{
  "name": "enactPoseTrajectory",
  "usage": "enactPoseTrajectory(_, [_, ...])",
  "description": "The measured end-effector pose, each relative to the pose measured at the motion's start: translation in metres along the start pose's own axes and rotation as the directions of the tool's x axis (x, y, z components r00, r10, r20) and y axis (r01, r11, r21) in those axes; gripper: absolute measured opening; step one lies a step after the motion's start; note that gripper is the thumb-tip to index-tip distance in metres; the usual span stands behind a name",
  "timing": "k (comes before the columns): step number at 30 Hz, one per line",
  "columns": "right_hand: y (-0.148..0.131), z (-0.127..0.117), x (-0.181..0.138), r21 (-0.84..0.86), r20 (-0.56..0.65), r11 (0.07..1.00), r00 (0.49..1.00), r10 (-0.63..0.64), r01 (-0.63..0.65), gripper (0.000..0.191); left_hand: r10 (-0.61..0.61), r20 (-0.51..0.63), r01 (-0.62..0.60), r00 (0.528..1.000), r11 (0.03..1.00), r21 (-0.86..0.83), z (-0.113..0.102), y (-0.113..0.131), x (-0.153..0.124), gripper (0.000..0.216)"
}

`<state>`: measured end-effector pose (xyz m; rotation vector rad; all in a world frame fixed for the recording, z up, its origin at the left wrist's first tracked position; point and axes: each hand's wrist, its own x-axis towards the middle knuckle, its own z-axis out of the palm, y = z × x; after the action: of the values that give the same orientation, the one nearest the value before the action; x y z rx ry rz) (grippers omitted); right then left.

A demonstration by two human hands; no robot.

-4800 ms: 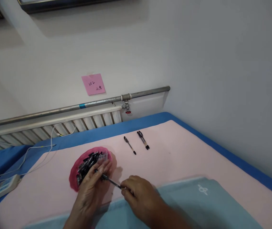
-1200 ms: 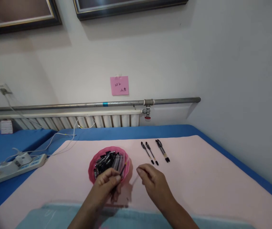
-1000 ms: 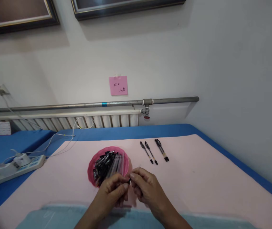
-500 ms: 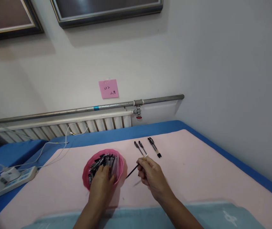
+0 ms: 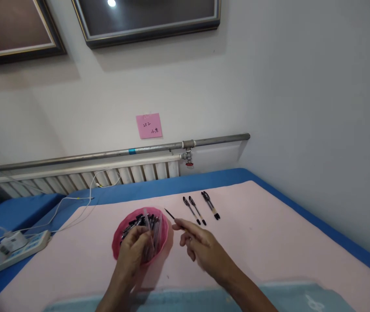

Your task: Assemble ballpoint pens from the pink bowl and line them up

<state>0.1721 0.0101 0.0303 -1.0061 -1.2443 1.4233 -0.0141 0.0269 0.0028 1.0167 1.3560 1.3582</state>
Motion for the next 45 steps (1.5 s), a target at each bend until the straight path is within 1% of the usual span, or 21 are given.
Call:
enactPoseTrajectory(3, [-0.008,-0.002,-0.006,-0.166,0.187,0.986,0.980,0.061,-0.030,0.056,-0.083,0.155,0.133,0.984,0.927,-0.350,0.004,0.003,-0.008,0.006])
enactPoseTrajectory(5, [-0.011,-0.004,-0.007,-0.210,0.235,0.977,0.969,0.078,-0.027,0.053,-0.077,0.247,0.182,0.966,0.880,-0.439,0.005,0.004,-0.013,0.007])
enactPoseTrajectory(7, [-0.011,-0.007,-0.005,-0.239,0.217,0.971,0.974,0.069,-0.016,0.040,-0.075,0.296,0.212,0.952,0.860,-0.464,0.005,0.004,-0.018,0.007])
enactPoseTrajectory(9, [-0.007,-0.009,-0.002,-0.245,0.148,0.969,0.989,0.026,0.011,0.028,-0.094,0.310,0.230,0.946,0.868,-0.441,0.006,0.003,-0.021,0.012])
enactPoseTrajectory(11, [-0.003,-0.010,0.000,-0.248,0.091,0.967,0.995,-0.032,0.054,0.021,-0.145,0.306,0.261,0.941,0.888,-0.380,0.007,0.001,-0.025,0.026])
enactPoseTrajectory(13, [0.000,-0.007,-0.001,-0.307,0.090,0.945,0.992,-0.086,0.110,0.018,-0.203,0.323,0.308,0.924,0.897,-0.318,0.009,-0.001,-0.027,0.039])
enactPoseTrajectory(15, [0.000,-0.003,-0.004,-0.478,0.142,0.859,0.981,-0.130,0.183,0.018,-0.217,0.367,0.334,0.904,0.896,-0.292,0.009,-0.003,-0.029,0.046])
enactPoseTrajectory(16, [-0.001,-0.001,-0.005,-0.580,0.181,0.781,0.971,-0.154,0.232,0.019,-0.212,0.390,0.336,0.896,0.897,-0.286,0.009,-0.004,-0.029,0.047])
enactPoseTrajectory(18, [-0.003,0.003,-0.007,-0.749,0.255,0.572,0.942,-0.218,0.335,0.020,-0.199,0.418,0.331,0.886,0.903,-0.273,0.009,-0.006,-0.030,0.046])
enactPoseTrajectory(20, [-0.005,0.003,-0.008,-0.819,0.312,0.404,0.908,-0.281,0.407,0.021,-0.194,0.430,0.325,0.882,0.911,-0.255,0.009,-0.008,-0.031,0.043])
enactPoseTrajectory(21, [-0.006,0.002,-0.008,-0.822,0.316,0.382,0.897,-0.310,0.422,0.020,-0.185,0.434,0.316,0.882,0.914,-0.254,0.009,-0.009,-0.031,0.041])
enactPoseTrajectory(22, [-0.006,0.001,-0.008,-0.811,0.289,0.412,0.897,-0.335,0.415,0.019,-0.172,0.441,0.308,0.881,0.916,-0.258,0.009,-0.010,-0.031,0.039])
enactPoseTrajectory(23, [-0.007,0.000,-0.008,-0.781,0.225,0.492,0.908,-0.353,0.385,0.018,-0.156,0.447,0.298,0.881,0.916,-0.268,0.010,-0.011,-0.032,0.036])
enactPoseTrajectory(24, [-0.008,-0.001,-0.008,-0.720,0.130,0.608,0.926,-0.355,0.335,0.016,-0.143,0.453,0.293,0.880,0.914,-0.280,0.010,-0.012,-0.032,0.033])
enactPoseTrajectory(26, [-0.010,-0.001,-0.009,-0.481,-0.073,0.845,0.950,-0.303,0.233,0.016,-0.127,0.465,0.292,0.876,0.907,-0.302,0.011,-0.014,-0.033,0.029])
enactPoseTrajectory(27, [-0.010,0.000,-0.009,-0.317,-0.143,0.926,0.954,-0.262,0.207,0.016,-0.126,0.467,0.295,0.875,0.904,-0.309,0.012,-0.014,-0.033,0.029])
enactPoseTrajectory(28, [-0.011,0.002,-0.010,-0.150,-0.181,0.970,0.959,-0.219,0.193,0.016,-0.128,0.468,0.299,0.875,0.902,-0.313,0.013,-0.015,-0.034,0.030])
enactPoseTrajectory(30, [-0.010,0.007,-0.010,0.123,-0.191,0.976,0.969,-0.156,0.182,0.017,-0.129,0.474,0.301,0.871,0.903,-0.308,0.013,-0.014,-0.035,0.034])
enactPoseTrajectory(33, [-0.007,0.013,-0.010,0.296,-0.175,0.941,0.978,-0.113,0.162,0.017,-0.129,0.508,0.304,0.852,0.911,-0.278,0.014,-0.013,-0.037,0.037])
enactPoseTrajectory(36, [-0.005,0.015,-0.009,0.340,-0.165,0.926,0.980,-0.114,0.165,0.015,-0.127,0.534,0.307,0.836,0.915,-0.262,0.014,-0.010,-0.039,0.036])
enactPoseTrajectory(45, [-0.004,0.012,-0.009,0.348,-0.143,0.929,0.986,-0.082,0.128,0.016,-0.148,0.533,0.326,0.833,0.910,-0.257,0.015,-0.008,-0.041,0.036])
